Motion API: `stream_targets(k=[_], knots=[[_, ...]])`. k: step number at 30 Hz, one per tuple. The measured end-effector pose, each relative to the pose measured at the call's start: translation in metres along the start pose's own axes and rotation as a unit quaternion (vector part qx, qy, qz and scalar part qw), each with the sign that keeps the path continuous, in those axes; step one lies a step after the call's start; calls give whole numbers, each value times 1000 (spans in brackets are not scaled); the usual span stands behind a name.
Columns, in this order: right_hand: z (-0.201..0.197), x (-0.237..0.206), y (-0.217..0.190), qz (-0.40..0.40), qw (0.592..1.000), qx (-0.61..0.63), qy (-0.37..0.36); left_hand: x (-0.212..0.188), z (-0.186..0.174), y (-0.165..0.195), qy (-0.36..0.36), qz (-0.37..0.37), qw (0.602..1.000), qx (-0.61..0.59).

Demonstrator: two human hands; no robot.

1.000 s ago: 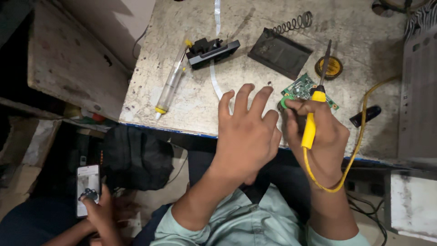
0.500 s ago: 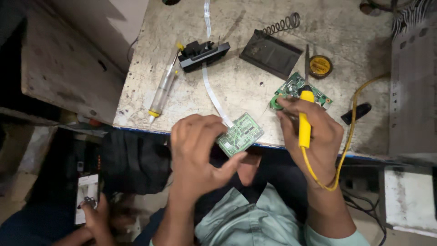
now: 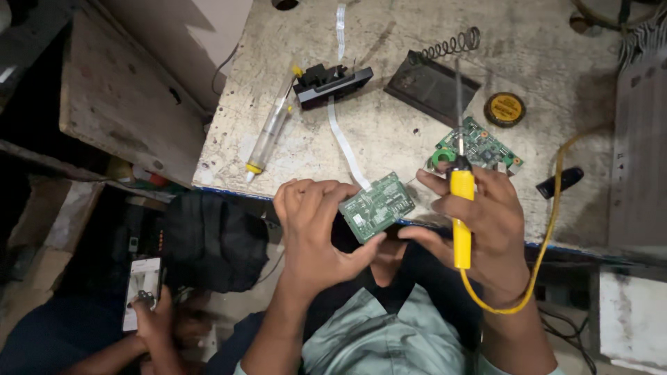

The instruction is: The person solders and desolders components on green circuit boards at a workbench, holding each board with one hand while applying a soldering iron with the other, and uses a desoldering pump to remove solder. The person repositions the boards repeatedly and works on different boards across the bench.

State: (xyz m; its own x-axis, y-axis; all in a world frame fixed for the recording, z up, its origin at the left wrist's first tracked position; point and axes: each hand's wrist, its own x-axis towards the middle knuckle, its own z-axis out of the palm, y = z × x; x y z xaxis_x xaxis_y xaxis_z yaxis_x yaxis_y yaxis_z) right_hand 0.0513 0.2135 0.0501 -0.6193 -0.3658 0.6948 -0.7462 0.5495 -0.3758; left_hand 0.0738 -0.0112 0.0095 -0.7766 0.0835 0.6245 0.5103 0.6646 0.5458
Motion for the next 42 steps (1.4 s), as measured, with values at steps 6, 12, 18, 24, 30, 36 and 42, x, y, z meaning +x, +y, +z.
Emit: stream_targets(k=[6, 12, 18, 24, 30, 36, 42], knots=[[1, 1, 3, -29, 998, -62, -11, 11, 3, 0, 13, 22, 987, -158], [4, -1, 4, -26, 996, -82, 1, 8, 22, 7, -39, -148, 880, -449], [9, 0, 5, -20, 995, -94, 14, 0, 30, -3, -40, -226, 782, -580], [11, 1, 6, -62, 991, -113, 46, -1, 32, -10, -58, -261, 675, -688], [14, 0, 5, -102, 985, -138, 23, -17, 36, -10, -67, -199, 722, -659], [26, -3, 3, -150, 981, -123, 28, -35, 44, -2, -5, -259, 787, -560], [29, 1, -1, -164, 971, -174, 21, -23, 33, 0, 59, -240, 810, -532]])
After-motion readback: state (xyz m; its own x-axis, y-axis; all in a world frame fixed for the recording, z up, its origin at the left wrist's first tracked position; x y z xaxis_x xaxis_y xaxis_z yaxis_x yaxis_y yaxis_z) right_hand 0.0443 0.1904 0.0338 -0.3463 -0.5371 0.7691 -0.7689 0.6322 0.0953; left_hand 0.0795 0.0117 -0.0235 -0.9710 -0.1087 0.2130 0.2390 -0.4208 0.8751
